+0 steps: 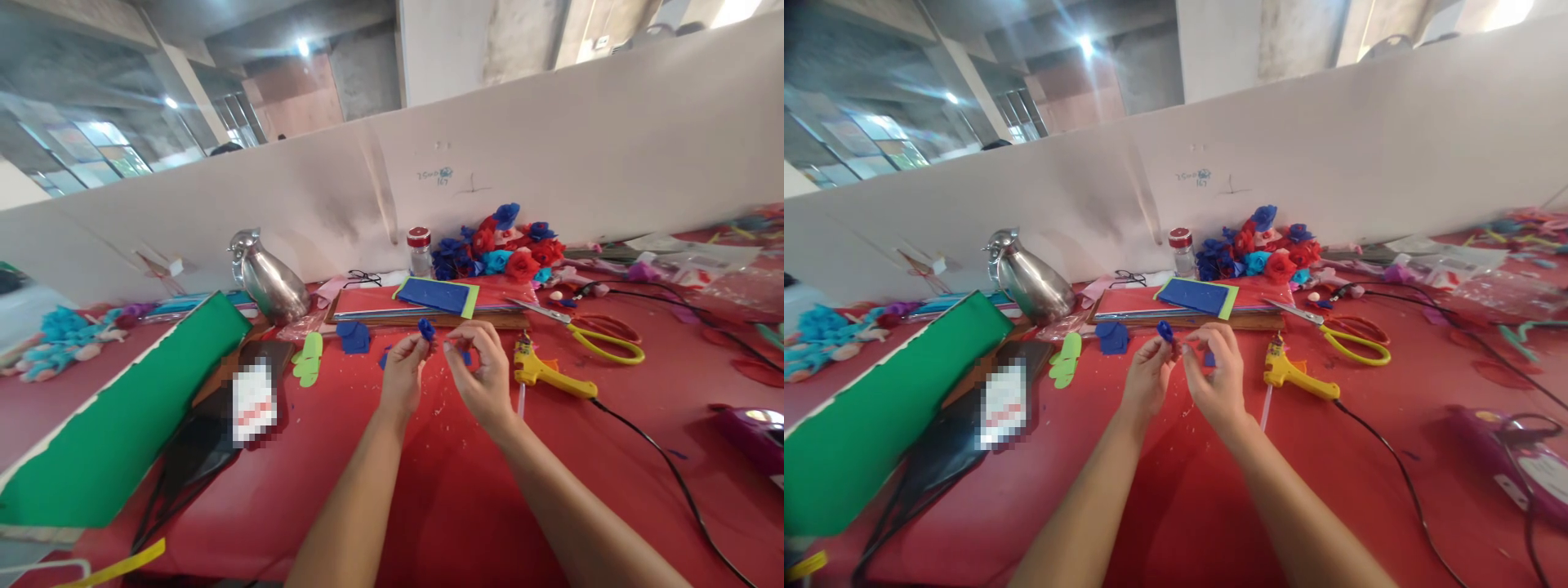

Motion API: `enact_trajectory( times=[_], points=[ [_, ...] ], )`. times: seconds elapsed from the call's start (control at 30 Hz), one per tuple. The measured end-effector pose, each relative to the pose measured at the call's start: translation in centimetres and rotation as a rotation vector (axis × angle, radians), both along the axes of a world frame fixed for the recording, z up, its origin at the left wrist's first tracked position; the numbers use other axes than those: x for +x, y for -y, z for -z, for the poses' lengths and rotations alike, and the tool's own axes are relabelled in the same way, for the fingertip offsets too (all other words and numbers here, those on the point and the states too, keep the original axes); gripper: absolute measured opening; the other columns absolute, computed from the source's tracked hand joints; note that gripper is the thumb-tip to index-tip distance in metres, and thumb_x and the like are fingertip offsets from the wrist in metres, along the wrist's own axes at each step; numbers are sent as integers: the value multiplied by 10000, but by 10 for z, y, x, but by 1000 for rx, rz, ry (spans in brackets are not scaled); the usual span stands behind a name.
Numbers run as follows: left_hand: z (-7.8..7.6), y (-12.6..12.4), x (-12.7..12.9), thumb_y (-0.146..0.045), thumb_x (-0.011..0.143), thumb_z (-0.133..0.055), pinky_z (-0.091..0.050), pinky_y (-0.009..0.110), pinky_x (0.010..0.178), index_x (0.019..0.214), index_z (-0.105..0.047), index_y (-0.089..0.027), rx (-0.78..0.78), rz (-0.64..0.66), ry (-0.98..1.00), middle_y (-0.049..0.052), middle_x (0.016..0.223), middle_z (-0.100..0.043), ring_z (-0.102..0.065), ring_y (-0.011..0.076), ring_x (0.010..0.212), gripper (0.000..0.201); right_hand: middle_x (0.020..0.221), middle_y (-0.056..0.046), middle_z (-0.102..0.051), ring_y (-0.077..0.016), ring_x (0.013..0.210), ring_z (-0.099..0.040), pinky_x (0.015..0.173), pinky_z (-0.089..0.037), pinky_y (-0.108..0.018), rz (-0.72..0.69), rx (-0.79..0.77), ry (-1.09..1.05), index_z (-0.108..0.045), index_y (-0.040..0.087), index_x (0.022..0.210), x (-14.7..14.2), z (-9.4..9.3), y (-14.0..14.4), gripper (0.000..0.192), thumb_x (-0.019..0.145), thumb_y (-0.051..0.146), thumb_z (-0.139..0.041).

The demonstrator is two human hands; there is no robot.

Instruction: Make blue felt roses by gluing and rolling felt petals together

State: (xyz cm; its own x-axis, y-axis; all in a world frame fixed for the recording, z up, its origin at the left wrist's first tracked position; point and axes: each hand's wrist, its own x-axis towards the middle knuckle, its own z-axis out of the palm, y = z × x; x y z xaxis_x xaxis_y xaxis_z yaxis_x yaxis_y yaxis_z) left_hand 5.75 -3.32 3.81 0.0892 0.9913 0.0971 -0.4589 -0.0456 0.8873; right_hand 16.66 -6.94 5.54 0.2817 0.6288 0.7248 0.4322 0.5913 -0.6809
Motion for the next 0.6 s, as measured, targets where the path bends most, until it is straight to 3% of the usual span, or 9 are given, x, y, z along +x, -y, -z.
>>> enact_trajectory(
  times=[0.17,0.37,0.6],
  points=[
    [0,1,3,-459,560,-825,-389,268,734,676,-682,-179,-52,40,77,-20,627,-595,-502,109,656,335,818,-19,-549,-145,691,-517,631,-476,-302,-19,-32,26,-573,217,846,-4,2,-2,30,822,208,-588],
    [2,2,6,-409,555,-840,-397,256,725,667,-687,-180,-80,44,123,-25,636,-611,-515,95,644,297,852,-38,-577,-162,770,-593,691,-524,-315,21,13,119,-618,228,829,-3,4,-3,84,853,192,-546],
    [4,1,8,-379,552,-844,-418,280,748,743,-719,-176,-104,62,118,4,706,-668,-562,118,685,305,890,-59,-595,-182,825,-617,730,-539,-332,55,-75,119,-677,229,901,-6,14,-5,159,869,219,-521]
  ],
)
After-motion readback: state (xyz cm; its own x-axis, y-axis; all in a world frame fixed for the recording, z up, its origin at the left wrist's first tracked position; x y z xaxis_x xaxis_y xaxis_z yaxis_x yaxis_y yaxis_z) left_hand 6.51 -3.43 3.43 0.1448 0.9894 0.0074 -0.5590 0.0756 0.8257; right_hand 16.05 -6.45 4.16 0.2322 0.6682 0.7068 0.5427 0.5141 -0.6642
